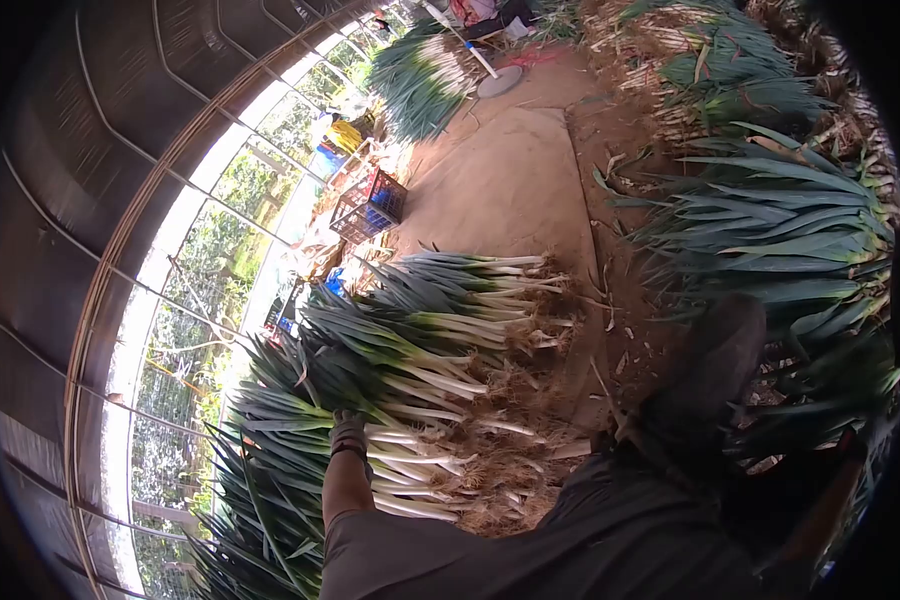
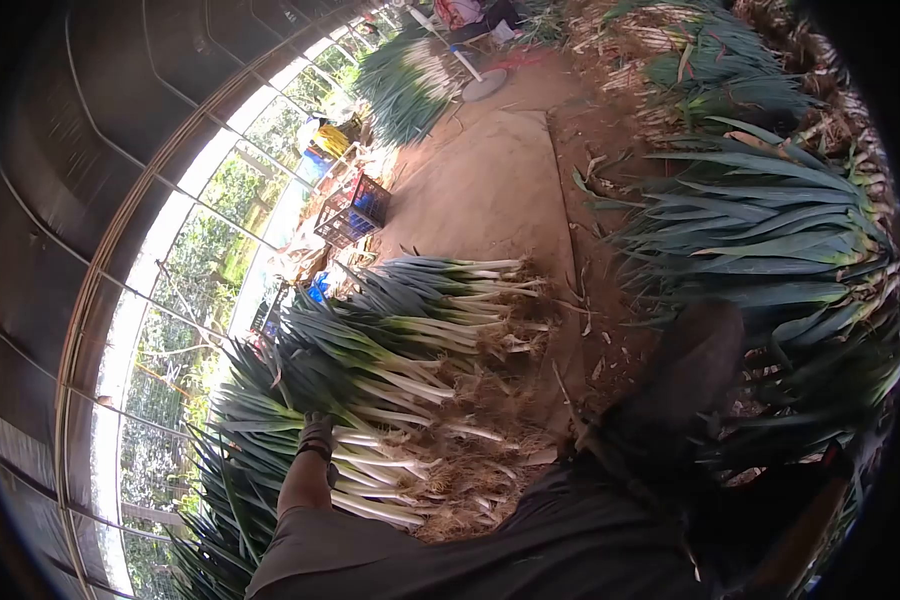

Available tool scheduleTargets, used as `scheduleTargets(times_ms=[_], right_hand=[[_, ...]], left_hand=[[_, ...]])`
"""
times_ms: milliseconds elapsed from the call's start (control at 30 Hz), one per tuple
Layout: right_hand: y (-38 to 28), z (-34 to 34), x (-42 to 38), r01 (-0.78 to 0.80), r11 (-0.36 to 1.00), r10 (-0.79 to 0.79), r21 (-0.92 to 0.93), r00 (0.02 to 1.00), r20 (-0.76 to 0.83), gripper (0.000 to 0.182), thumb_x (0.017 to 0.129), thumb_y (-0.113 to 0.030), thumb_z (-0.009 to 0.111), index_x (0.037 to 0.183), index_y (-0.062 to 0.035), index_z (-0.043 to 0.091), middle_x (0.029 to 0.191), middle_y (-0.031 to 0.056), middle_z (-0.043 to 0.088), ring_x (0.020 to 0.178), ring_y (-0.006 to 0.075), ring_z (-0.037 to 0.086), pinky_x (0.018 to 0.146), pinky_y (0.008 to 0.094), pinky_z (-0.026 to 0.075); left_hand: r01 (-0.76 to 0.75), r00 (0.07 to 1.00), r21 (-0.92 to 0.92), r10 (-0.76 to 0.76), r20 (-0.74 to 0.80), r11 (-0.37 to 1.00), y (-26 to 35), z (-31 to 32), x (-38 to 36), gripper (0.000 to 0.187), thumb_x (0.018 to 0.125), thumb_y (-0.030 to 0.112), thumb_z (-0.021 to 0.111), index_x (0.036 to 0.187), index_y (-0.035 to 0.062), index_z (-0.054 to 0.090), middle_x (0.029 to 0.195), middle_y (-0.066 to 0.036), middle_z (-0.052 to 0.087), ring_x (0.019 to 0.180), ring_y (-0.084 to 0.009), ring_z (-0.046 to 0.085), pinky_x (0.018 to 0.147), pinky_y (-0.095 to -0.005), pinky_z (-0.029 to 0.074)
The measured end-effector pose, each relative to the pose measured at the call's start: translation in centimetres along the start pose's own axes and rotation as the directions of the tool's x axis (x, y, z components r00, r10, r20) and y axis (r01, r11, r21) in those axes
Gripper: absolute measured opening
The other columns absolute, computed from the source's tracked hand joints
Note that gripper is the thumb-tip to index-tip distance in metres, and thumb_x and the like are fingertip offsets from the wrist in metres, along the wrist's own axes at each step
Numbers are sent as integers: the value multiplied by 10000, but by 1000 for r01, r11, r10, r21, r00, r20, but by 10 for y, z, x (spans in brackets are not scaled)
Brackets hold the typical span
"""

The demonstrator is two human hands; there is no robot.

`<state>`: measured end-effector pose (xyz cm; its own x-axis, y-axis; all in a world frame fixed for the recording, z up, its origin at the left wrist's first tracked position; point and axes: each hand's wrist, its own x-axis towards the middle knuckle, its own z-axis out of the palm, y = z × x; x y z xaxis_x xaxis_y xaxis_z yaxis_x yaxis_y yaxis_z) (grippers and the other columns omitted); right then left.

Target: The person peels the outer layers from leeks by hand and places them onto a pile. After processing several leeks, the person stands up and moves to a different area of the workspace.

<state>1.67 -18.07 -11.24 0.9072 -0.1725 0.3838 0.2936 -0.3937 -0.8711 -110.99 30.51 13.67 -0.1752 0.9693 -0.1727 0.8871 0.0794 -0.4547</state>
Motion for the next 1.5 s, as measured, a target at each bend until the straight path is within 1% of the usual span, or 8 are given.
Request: scheduleTargets(times_ms=[300,500,567,900,1000,1100,1333,1500], right_hand=[[11,9,-7,35,966,-39,258,999,13,551,1015,-305,637,1479,-55,478,1430,123,553,1263,252,551,1026,395,488],[-53,1,-26,333,925,-372,-182,892,-258,468,953,-126,686,1392,-60,539,1509,176,460,1422,317,408,1181,409,320],[-72,-4,-17,-47,999,48,10,969,-244,562,1014,-281,643,1494,-65,447,1382,160,588,1282,257,542,1075,358,422],[-112,-35,-26,-389,704,457,594,889,41,502,1003,-206,607,1469,-84,469,1005,-11,596,726,64,488,634,229,408],[-103,-25,-22,-606,634,595,481,779,198,618,992,-288,615,1521,-46,408,1202,79,621,994,155,587,823,303,482],[-87,-20,-16,-589,570,561,573,789,253,671,990,-352,623,1527,-26,389,1400,143,561,1295,228,530,1032,360,459],[-82,-43,-2,-466,878,389,111,829,403,425,1032,-306,521,1357,-37,570,1180,115,664,990,182,619,846,313,503],[-118,-45,7,-607,526,429,596,794,431,431,993,-414,607,1190,-36,672,1059,103,704,893,174,642,793,327,526]], left_hand=[[-296,912,257,192,363,920,5,12,25,478,858,191,681,1328,118,631,1354,-188,607,1287,-354,548,1074,-458,472],[-422,816,-85,420,397,902,144,-93,121,372,921,236,654,1257,76,671,1194,-138,671,1090,-258,620,930,-386,513],[-377,738,-362,513,439,853,240,-152,110,349,942,251,644,1233,62,685,1140,-122,692,1025,-226,643,881,-362,527],[-574,-92,-819,994,54,-9,696,-360,-232,360,1013,234,624,1317,40,633,1143,-127,728,983,-174,682,856,-297,542],[-796,-434,-324,855,-283,-511,829,-347,-352,523,996,425,588,1360,49,606,1285,-223,667,1159,-385,657,982,-390,507],[-937,-301,-136,942,-146,-321,913,-354,-464,702,938,562,587,1442,76,532,1293,-240,655,1189,-408,635,1014,-454,499],[-989,-142,-26,977,-159,-147,1019,-317,-529,660,867,421,711,1373,26,558,1263,-266,666,1180,-398,651,991,-464,515],[-693,-474,-536,865,-165,-483,1029,-333,-505,546,888,251,718,1355,3,583,1164,-167,716,998,-242,670,918,-348,515]])
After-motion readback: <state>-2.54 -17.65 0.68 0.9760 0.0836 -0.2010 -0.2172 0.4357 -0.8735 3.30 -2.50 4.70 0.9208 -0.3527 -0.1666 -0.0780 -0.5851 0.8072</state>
